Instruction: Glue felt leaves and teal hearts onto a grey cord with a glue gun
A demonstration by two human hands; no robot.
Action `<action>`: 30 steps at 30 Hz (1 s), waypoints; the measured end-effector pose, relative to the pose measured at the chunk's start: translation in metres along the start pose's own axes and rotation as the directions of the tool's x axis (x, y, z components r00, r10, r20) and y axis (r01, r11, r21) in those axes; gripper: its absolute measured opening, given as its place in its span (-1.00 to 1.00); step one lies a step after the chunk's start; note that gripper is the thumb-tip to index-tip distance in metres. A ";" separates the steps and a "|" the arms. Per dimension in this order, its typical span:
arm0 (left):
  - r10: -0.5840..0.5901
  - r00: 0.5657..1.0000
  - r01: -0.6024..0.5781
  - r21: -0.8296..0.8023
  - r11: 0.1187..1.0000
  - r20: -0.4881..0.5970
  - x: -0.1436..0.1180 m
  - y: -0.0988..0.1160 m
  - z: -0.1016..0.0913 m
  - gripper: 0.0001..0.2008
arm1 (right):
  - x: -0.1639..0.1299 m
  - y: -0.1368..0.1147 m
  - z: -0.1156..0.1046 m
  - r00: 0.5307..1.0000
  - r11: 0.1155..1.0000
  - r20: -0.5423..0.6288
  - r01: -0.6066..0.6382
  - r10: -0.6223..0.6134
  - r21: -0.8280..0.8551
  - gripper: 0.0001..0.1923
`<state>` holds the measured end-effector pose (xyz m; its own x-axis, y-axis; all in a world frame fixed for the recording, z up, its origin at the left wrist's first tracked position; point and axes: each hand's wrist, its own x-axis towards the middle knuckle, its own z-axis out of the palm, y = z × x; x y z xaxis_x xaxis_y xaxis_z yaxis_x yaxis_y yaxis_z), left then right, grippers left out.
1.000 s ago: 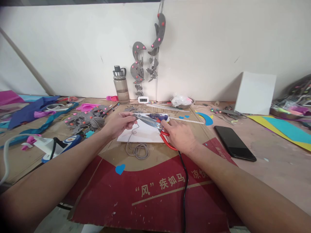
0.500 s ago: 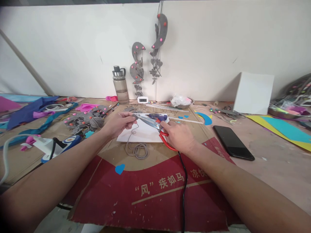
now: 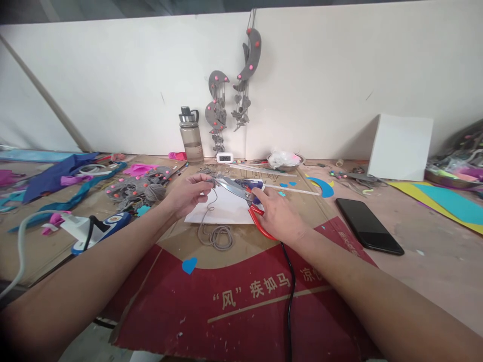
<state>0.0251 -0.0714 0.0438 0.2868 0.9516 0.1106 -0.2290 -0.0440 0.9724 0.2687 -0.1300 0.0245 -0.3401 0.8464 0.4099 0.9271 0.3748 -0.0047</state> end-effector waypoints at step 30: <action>-0.027 0.990 0.030 -0.019 0.999 0.142 -0.008 -0.005 0.012 -0.65 | -0.003 -0.015 -0.006 0.998 0.988 0.059 -0.018 0.027 -0.153 -0.57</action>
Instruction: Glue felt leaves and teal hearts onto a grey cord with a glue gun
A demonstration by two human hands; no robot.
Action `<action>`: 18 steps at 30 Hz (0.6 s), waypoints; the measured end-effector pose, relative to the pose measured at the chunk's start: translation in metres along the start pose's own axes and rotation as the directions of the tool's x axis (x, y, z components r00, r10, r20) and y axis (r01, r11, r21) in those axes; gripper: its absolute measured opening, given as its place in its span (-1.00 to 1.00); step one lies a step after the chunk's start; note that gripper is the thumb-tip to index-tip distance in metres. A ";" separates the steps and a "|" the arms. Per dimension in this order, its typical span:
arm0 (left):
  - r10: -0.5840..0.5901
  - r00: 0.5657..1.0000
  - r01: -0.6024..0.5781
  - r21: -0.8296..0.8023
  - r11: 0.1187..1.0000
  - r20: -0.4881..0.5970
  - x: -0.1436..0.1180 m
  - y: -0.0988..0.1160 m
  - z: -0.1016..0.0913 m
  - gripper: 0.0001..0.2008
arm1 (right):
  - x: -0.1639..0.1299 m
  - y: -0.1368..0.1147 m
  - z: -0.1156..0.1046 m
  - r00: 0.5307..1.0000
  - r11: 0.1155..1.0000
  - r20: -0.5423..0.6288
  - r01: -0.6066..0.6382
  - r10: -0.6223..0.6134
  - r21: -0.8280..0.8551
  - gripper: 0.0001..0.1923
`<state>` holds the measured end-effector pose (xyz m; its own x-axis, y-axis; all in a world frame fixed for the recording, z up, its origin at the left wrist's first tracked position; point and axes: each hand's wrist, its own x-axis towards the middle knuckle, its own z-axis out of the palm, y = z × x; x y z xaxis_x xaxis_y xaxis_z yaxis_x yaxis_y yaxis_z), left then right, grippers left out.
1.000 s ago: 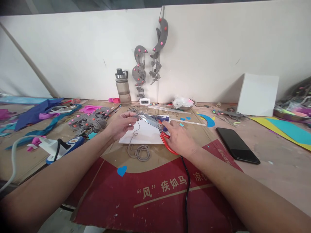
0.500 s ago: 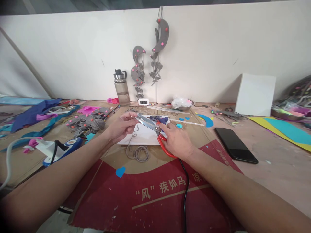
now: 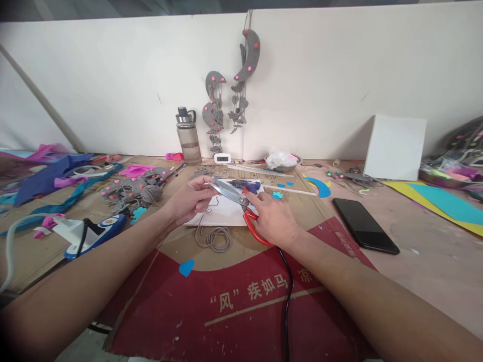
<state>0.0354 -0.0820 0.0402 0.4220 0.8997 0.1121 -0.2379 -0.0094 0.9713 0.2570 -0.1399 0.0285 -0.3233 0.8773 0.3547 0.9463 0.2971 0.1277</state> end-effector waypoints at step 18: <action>0.008 0.999 -0.005 0.059 0.998 -0.035 0.001 -0.001 -0.002 -0.66 | 0.002 0.003 0.011 0.994 0.989 -0.106 0.024 -0.009 0.143 -0.55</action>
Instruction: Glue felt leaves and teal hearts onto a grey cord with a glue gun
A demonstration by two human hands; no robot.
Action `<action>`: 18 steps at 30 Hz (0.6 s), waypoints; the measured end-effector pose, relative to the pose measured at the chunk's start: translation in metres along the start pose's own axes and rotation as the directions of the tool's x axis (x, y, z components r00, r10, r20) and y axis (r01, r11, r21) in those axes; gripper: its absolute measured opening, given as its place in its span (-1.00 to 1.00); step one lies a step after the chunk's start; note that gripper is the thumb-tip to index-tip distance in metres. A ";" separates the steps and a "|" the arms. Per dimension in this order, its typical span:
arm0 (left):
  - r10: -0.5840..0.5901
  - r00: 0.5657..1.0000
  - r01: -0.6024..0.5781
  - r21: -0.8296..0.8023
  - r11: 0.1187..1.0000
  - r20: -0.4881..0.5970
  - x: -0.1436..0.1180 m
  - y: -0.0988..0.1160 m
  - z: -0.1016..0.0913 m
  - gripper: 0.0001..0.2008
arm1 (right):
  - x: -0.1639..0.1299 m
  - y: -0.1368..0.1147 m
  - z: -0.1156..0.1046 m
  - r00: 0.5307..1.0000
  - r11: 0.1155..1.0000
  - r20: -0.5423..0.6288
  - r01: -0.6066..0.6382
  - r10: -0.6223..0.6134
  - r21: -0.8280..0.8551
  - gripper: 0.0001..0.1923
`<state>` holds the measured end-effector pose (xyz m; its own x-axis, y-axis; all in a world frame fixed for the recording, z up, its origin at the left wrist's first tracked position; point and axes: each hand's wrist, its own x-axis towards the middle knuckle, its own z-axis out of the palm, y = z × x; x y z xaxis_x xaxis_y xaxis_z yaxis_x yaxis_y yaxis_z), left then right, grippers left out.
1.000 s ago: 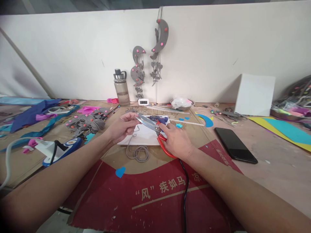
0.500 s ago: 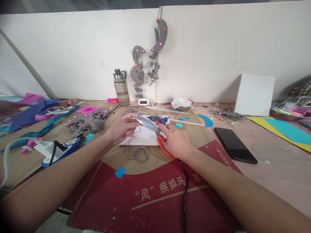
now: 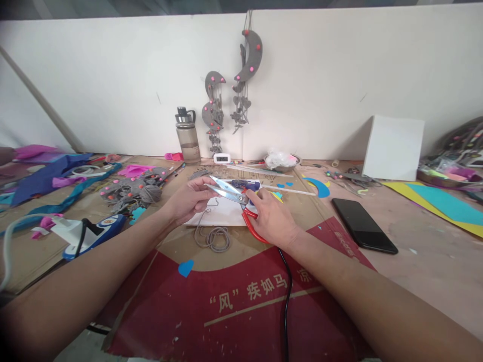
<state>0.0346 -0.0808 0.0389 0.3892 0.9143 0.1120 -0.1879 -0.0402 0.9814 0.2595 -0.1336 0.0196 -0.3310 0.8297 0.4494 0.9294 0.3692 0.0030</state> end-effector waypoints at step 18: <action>-0.032 0.999 0.033 -0.010 0.999 0.022 -0.003 0.003 0.004 -0.67 | -0.001 -0.002 -0.007 0.998 0.991 0.063 -0.007 0.015 -0.131 -0.56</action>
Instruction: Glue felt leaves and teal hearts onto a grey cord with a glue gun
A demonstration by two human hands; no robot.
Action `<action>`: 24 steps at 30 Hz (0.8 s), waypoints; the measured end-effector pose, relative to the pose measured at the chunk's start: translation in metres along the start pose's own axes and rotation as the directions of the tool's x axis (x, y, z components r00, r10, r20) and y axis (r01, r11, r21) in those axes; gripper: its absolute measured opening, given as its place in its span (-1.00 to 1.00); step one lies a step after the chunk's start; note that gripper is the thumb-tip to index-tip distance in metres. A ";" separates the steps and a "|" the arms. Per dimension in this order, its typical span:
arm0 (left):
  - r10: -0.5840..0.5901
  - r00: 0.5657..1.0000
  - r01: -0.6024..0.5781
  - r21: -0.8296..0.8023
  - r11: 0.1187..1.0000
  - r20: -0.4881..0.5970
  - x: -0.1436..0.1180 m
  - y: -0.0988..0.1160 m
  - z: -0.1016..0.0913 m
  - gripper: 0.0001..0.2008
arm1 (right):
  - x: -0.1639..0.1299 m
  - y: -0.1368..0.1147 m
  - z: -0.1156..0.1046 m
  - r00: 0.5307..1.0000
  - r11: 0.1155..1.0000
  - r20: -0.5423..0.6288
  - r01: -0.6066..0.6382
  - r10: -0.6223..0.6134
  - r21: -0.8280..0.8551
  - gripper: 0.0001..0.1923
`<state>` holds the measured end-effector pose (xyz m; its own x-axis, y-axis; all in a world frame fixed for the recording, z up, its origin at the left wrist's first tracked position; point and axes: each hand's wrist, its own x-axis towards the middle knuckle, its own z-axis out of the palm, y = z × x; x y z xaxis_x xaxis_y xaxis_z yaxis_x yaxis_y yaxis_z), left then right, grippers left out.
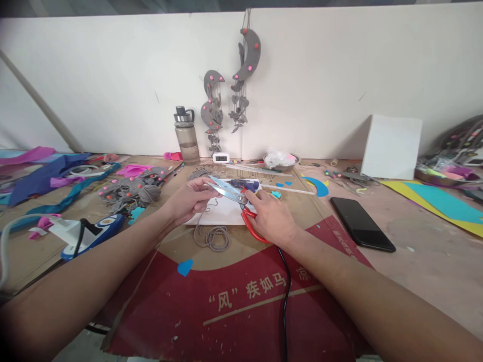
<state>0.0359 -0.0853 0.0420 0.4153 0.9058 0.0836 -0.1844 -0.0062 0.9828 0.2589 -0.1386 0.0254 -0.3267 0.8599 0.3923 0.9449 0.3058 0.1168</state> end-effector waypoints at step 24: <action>0.061 0.995 -0.050 0.146 0.988 -0.075 0.005 0.000 -0.004 -0.83 | 0.001 0.007 -0.006 0.999 0.995 -0.007 0.052 -0.052 -0.088 -0.58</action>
<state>0.0342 -0.0794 0.0414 0.3353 0.9330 0.1310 -0.0731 -0.1129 0.9909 0.2653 -0.1380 0.0318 -0.3756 0.8396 0.3924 0.9249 0.3126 0.2164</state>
